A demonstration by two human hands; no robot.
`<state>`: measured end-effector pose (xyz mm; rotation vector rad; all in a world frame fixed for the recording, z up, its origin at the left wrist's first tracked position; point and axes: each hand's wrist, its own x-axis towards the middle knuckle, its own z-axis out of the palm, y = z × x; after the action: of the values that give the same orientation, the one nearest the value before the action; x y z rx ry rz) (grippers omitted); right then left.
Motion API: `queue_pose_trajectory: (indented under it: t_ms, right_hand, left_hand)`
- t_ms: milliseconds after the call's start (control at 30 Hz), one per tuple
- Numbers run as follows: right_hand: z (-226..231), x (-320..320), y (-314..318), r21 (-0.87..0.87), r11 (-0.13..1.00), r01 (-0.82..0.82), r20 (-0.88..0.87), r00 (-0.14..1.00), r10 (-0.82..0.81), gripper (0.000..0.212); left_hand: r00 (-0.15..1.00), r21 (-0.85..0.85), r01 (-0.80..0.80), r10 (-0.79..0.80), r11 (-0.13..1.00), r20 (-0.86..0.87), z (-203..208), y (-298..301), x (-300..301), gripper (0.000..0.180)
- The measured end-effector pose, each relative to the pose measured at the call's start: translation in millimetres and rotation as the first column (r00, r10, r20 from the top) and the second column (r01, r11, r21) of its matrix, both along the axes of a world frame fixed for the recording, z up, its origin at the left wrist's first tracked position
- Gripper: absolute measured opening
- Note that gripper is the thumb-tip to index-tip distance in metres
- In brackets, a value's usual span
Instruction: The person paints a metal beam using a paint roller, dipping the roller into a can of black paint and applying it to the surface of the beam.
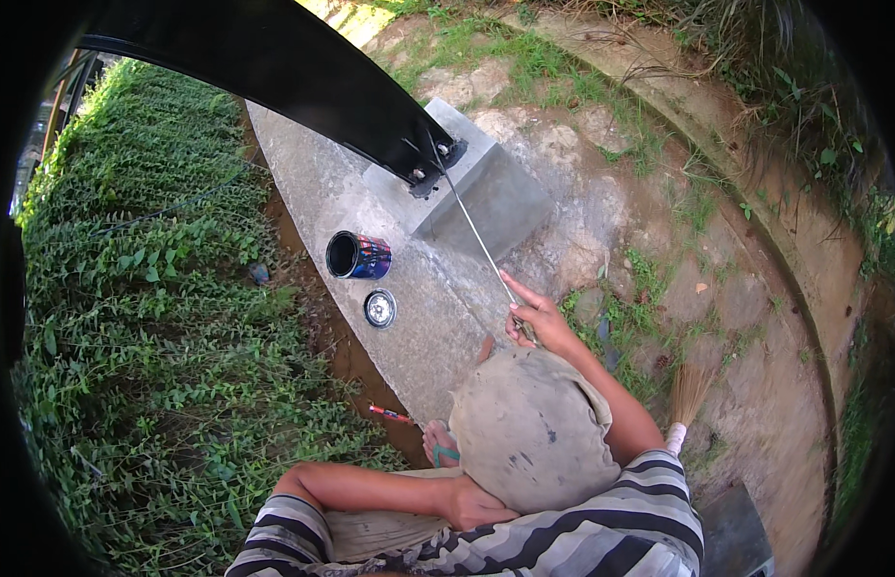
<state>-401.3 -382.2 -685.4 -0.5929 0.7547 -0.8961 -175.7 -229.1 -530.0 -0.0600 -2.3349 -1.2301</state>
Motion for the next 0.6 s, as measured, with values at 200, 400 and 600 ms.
queue_pose_trajectory:
  t_ms: [200,400,600]
  right_hand:
    - [10,4,0,-0.046,0.999,0.027,0.071,0.997,-0.024,0.067]
    - [-2,14,5,0.019,0.998,0.061,0.072,0.995,-0.063,0.067]
    - [6,3,7,-0.057,0.998,0.035,0.035,0.999,-0.033,0.067]
  left_hand:
    - [1.000,0.029,-0.008,0.007,1.000,0.028,3,-3,1,0.049]
    - [1.000,0.026,-0.002,0.002,1.000,0.024,2,-4,-4,0.050]
    - [0.999,0.034,-0.006,0.005,0.999,0.032,-5,2,1,0.050]
